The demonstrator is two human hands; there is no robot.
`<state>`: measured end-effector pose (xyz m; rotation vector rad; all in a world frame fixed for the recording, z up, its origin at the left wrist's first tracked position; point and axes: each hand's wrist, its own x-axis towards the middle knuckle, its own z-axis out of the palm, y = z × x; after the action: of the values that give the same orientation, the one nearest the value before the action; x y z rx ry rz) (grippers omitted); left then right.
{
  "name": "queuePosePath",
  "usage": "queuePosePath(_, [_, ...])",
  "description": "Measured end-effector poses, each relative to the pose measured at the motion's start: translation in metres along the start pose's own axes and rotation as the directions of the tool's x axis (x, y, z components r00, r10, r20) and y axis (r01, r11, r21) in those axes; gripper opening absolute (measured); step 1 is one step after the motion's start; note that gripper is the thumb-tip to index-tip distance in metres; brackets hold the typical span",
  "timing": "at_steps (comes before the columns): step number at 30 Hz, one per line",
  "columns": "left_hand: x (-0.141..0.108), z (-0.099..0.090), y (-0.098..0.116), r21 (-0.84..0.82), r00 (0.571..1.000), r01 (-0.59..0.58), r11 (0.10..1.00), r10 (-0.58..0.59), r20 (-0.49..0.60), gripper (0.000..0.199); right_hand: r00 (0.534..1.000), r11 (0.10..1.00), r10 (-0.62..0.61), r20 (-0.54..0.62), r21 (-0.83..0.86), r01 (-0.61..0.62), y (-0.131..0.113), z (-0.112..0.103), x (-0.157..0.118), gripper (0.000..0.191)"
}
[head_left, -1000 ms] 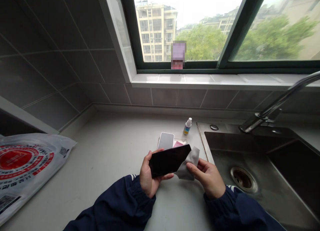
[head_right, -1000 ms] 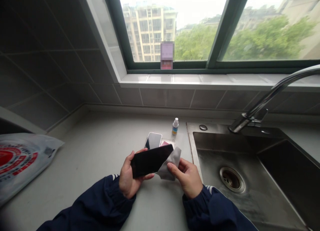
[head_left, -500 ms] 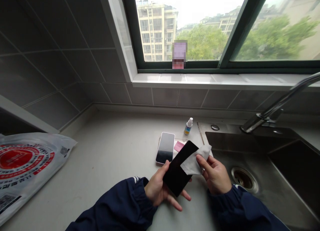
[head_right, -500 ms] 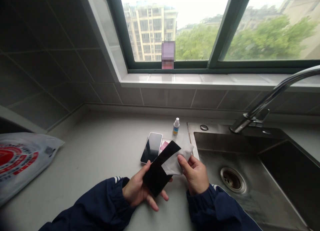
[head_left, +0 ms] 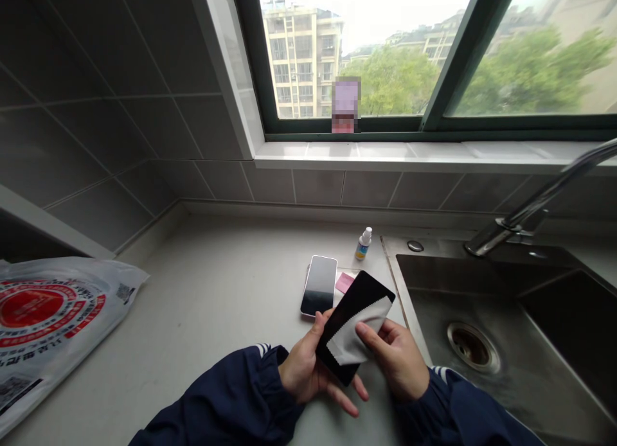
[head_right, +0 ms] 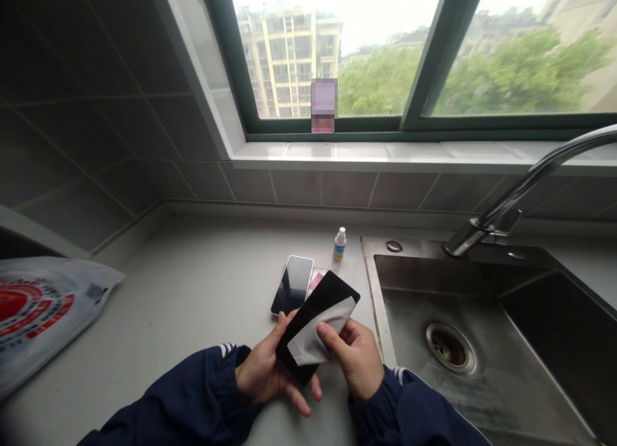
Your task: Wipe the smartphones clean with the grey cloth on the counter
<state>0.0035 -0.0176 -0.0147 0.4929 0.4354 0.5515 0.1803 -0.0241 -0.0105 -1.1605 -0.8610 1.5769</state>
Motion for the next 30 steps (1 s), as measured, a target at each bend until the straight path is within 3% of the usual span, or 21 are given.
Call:
queuePosePath(3, [0.0, -0.004, -0.001, 0.04, 0.984, 0.168, 0.985, -0.17, 0.048, 0.1, 1.0, 0.999, 0.006, 0.012, -0.041, -0.006, -0.005, -0.001, -0.002, 0.04])
queuePosePath(7, [-0.002, -0.002, -0.002, 0.116, 0.938, 0.346, 0.931, -0.346, -0.023, 0.117, 1.0, 0.997, -0.016, -0.01, -0.076, 0.015, -0.012, -0.002, -0.001, 0.041])
queuePosePath(15, [-0.005, 0.009, -0.002, -0.156, 0.983, 0.179, 0.972, -0.182, -0.005, 0.102, 0.999, 0.991, -0.005, 0.054, -0.13, 0.012, -0.018, -0.001, -0.002, 0.041])
queuePosePath(23, [-0.005, 0.009, -0.002, -0.141, 0.982, 0.186, 0.972, -0.187, 0.003, 0.098, 0.997, 0.999, -0.039, -0.072, -0.03, 0.036, -0.02, 0.008, -0.003, 0.042])
queuePosePath(30, [-0.004, 0.009, -0.005, -0.074, 0.97, 0.242, 0.967, -0.242, 0.011, 0.101, 0.982, 0.997, -0.037, -0.186, 0.058, 0.048, -0.02, -0.008, 0.009, 0.045])
